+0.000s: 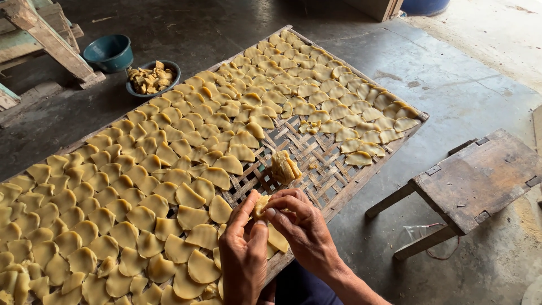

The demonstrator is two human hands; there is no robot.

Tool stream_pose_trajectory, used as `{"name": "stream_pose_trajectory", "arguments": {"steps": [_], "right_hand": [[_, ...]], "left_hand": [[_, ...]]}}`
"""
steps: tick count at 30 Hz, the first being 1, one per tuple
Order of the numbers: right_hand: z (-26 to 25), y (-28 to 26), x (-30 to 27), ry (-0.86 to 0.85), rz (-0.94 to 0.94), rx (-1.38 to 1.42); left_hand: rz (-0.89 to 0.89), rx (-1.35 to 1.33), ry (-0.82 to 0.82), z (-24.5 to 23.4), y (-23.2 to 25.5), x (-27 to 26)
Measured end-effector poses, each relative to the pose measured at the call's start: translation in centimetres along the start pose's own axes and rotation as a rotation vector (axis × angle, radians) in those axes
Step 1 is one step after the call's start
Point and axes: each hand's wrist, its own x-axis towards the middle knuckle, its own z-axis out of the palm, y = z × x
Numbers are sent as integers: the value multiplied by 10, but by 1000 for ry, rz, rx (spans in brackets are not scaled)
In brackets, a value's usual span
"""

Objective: The person peels thin, yellowish fruit slices by hand, removing the outer skin and placing the peeled pieces into a metal bowl. The peeled slices are arranged on a large woven tray while the person continues the peeling process.

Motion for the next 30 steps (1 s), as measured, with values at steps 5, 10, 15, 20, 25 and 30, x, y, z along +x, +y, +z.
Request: {"name": "stream_pose_trajectory", "arguments": {"steps": [5,10,15,20,25,30], "right_hand": [[-6,-4,0,-21,-27,-29],[-4,-2,-1,19,30,-18],[-3,0,-2,12,144,317],[0,5,-1,-65,117,208],[-2,11,2,-77,37,75],[-1,20,3,30,-79,213]], "left_hand": [[17,-141,-25,1,3,2],[138,40,10,2,4,0],[57,5,63,3,9,-1],[132,223,43,-4,15,-5],[139,209,57,-14,6,-5],[-80,-314,77,-27,-22,0]]}}
